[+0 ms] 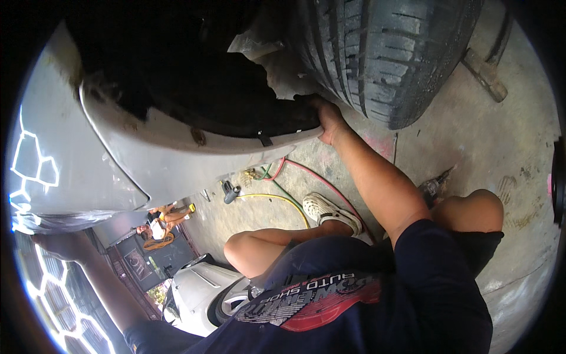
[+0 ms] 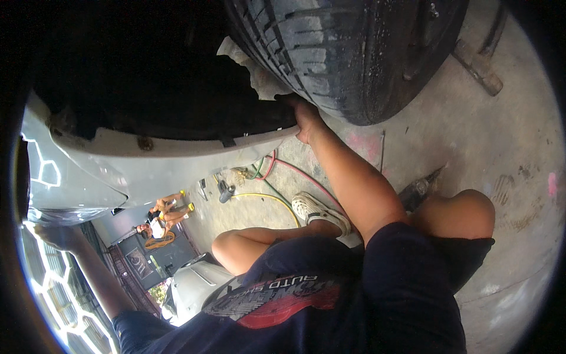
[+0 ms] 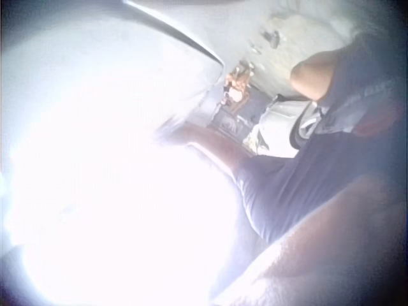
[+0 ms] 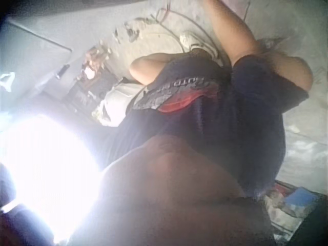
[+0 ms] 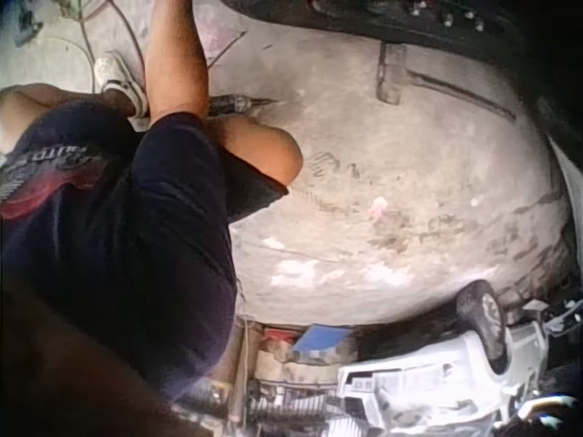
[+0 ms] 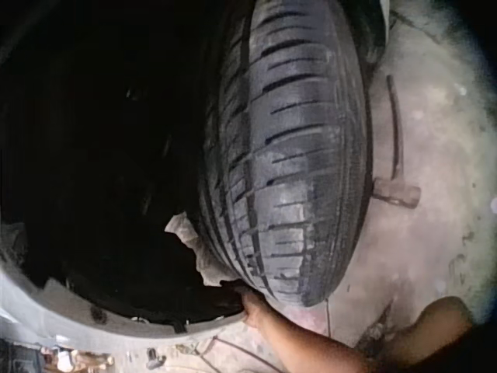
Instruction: The person aligns and attaches a white car bumper to the front of a vehicle by hand and using a power drill.
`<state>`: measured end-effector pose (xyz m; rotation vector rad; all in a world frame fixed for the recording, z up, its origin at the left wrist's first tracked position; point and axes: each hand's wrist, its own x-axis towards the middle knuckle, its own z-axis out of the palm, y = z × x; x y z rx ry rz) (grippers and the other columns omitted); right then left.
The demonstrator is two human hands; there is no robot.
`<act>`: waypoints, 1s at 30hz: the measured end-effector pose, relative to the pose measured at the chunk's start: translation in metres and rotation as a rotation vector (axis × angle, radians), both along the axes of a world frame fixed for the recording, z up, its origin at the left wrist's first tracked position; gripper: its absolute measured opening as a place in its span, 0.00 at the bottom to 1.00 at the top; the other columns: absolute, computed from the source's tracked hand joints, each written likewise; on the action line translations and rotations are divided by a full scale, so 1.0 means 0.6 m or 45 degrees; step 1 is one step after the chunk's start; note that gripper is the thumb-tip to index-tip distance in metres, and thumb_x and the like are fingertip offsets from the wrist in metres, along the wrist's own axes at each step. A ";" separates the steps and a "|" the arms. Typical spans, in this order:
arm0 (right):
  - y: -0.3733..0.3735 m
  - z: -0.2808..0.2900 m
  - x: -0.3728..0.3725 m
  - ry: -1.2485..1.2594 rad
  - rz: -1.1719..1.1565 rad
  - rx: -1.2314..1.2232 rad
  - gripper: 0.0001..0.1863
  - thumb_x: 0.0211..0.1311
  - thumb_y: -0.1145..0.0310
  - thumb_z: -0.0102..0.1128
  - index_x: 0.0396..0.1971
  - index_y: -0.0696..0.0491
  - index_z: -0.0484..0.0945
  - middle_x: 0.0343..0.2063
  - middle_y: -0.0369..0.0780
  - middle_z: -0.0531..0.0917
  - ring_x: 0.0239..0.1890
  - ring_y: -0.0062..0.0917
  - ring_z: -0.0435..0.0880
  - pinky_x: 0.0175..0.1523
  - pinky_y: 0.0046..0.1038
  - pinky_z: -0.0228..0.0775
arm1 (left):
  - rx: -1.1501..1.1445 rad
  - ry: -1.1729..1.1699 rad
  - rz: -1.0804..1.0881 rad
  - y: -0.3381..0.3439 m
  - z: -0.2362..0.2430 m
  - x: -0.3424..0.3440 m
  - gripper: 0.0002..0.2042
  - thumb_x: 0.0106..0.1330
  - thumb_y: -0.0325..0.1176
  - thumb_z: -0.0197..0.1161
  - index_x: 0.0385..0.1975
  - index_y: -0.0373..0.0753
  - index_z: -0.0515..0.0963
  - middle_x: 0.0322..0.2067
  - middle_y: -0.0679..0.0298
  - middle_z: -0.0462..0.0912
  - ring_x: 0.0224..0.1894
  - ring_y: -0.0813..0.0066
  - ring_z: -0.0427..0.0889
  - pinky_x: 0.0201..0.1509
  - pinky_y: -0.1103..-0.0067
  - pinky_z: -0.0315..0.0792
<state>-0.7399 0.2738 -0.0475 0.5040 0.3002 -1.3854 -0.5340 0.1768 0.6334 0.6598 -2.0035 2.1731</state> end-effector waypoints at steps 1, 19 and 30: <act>-0.001 0.005 0.000 0.014 0.014 -0.018 0.13 0.71 0.62 0.70 0.48 0.54 0.89 0.46 0.43 0.92 0.48 0.34 0.92 0.61 0.39 0.83 | 0.044 0.114 -0.001 0.003 0.000 -0.002 0.29 0.72 0.46 0.74 0.63 0.31 0.75 0.51 0.48 0.87 0.50 0.49 0.91 0.55 0.57 0.86; -0.002 -0.026 0.065 1.486 -0.393 0.317 0.11 0.70 0.66 0.61 0.38 0.57 0.88 0.34 0.41 0.88 0.44 0.30 0.86 0.57 0.34 0.76 | -0.202 -0.129 -0.066 -0.024 0.026 0.086 0.46 0.72 0.47 0.74 0.81 0.26 0.58 0.73 0.37 0.72 0.69 0.40 0.81 0.73 0.57 0.80; 0.090 0.209 0.033 1.747 -0.756 -0.109 0.17 0.71 0.58 0.66 0.47 0.57 0.86 0.51 0.53 0.86 0.55 0.53 0.83 0.62 0.49 0.73 | 0.107 0.086 -0.032 -0.020 0.029 0.110 0.42 0.84 0.51 0.60 0.84 0.30 0.49 0.79 0.35 0.61 0.77 0.33 0.71 0.77 0.53 0.75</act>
